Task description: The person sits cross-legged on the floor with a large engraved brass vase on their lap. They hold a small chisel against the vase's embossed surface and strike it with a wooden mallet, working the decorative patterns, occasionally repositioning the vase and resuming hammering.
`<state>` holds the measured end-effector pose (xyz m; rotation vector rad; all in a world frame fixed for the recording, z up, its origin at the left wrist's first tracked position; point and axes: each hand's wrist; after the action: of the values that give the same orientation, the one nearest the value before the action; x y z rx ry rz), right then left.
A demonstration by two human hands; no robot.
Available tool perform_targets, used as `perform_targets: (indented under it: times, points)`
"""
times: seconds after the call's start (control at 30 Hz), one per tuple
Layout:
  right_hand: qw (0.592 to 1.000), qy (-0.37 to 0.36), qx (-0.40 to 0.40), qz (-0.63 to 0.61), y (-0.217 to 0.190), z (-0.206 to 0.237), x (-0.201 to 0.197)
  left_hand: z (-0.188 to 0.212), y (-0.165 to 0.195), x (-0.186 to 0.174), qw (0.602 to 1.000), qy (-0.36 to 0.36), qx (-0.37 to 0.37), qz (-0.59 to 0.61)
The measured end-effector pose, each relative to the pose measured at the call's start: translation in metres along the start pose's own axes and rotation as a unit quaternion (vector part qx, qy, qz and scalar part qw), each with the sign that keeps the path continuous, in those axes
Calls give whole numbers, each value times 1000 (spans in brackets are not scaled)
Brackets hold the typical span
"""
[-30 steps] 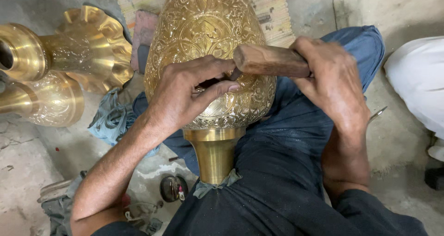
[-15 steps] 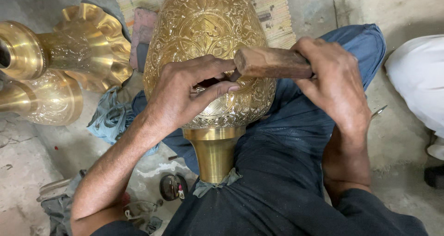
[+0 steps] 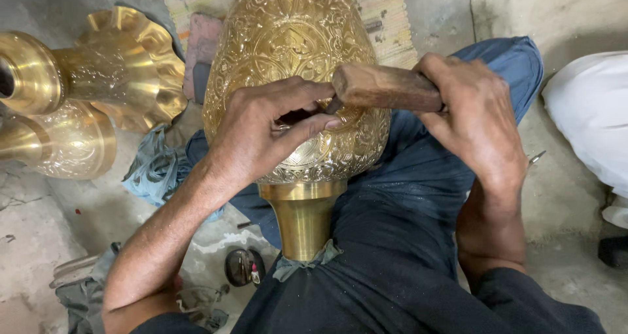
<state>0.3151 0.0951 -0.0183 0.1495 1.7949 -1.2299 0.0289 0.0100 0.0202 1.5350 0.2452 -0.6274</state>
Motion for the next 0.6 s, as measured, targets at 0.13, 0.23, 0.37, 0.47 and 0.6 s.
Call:
perform_targets:
  times: [0.13, 0.23, 0.37, 0.47, 0.6]
  points:
    - [987, 25, 119, -107, -6, 0, 0, 0, 0, -1, 1000, 8, 9, 8]
    - [992, -54, -8, 112, -9, -2, -3, 3, -2, 1, 999, 24, -22, 14]
    - [997, -17, 9, 69, -9, -6, 2, 30, 5, 15, 975, 213, -48, 31]
    - [992, -43, -20, 116, -7, -12, 7, 47, 13, 41, 940, 321, -37, 110]
    - [978, -79, -71, 179, -7, -29, 7, 52, 22, 71, 924, 370, -47, 89]
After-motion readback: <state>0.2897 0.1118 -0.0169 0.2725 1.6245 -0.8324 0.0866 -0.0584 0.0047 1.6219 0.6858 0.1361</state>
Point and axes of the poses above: each hand's wrist, its own z-axis away from the middle knuckle, its own x-axis out of the palm, y = z × x, and after that the axes turned 2 degrees about z, right-handed
